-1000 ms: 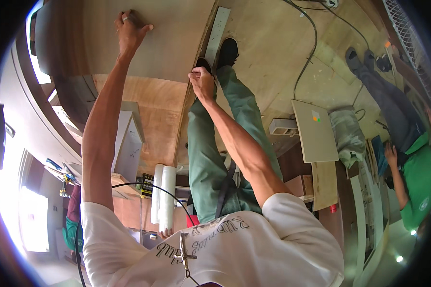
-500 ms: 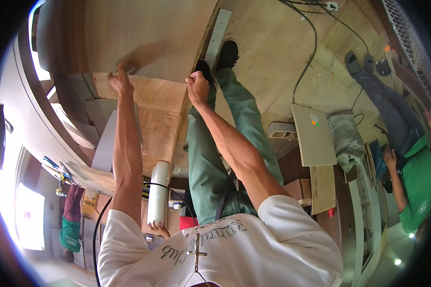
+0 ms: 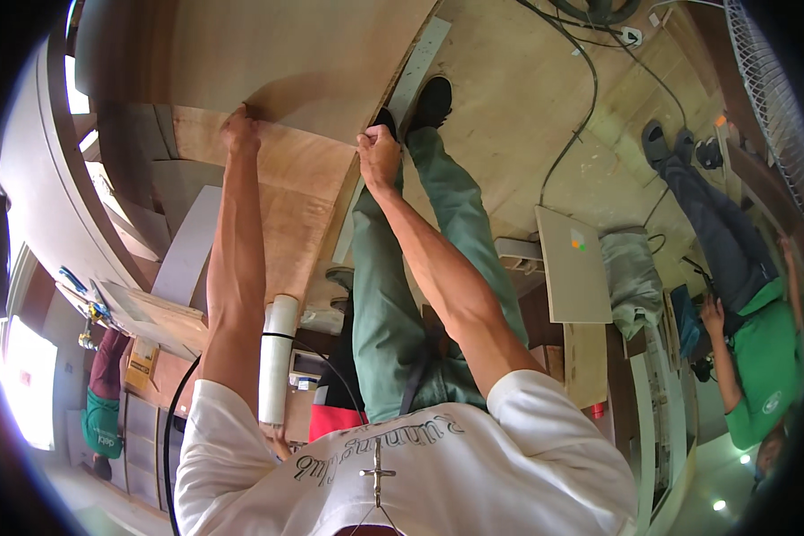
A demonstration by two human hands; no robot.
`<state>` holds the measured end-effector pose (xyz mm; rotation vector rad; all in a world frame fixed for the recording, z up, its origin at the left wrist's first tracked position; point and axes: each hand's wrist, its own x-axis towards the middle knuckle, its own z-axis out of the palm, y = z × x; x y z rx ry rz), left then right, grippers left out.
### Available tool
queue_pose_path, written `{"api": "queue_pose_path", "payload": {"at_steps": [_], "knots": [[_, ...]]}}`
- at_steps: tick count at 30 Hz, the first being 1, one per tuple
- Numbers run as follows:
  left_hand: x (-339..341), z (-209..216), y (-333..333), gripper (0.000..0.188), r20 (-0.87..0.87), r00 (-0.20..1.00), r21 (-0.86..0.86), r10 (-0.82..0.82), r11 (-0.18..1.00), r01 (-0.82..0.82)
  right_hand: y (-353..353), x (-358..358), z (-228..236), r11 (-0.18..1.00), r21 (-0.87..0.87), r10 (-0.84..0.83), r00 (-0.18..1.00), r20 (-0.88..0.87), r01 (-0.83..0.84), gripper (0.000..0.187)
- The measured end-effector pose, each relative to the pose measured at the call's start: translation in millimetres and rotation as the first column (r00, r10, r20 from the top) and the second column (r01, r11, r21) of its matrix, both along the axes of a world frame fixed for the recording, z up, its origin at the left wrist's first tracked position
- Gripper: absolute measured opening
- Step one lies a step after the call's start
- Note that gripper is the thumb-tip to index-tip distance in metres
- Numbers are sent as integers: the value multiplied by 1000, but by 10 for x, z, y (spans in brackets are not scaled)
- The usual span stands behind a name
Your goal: The person applies a flexible wood-grain veneer sheet to the edges of wooden furniture panels. They position and press the sheet by hand, trim the excess with a blade, and then sand the edges smooth using a sanding block.
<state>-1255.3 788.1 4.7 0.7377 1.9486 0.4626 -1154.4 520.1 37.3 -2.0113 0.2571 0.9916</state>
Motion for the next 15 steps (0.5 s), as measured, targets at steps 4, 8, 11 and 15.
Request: {"api": "queue_pose_path", "payload": {"at_steps": [4,8,11,15], "knots": [[-70,-85,-42,12,91,993,-90,69,994,-61,-27,18,53,999,6,-33,999,-11,33,12],[-75,-81,-18,9,79,983,-157,168,976,-154,-43,-12,45,999,-6,-45,999,24,45,13],[-85,-75,-28,7,47,980,-167,195,969,-185,-47,-62,15,999,-7,-53,998,47,53,13],[19,11,-17,5,69,981,-148,179,975,-168,-51,-40,-32,997,-18,-73,995,68,74,13]]}}
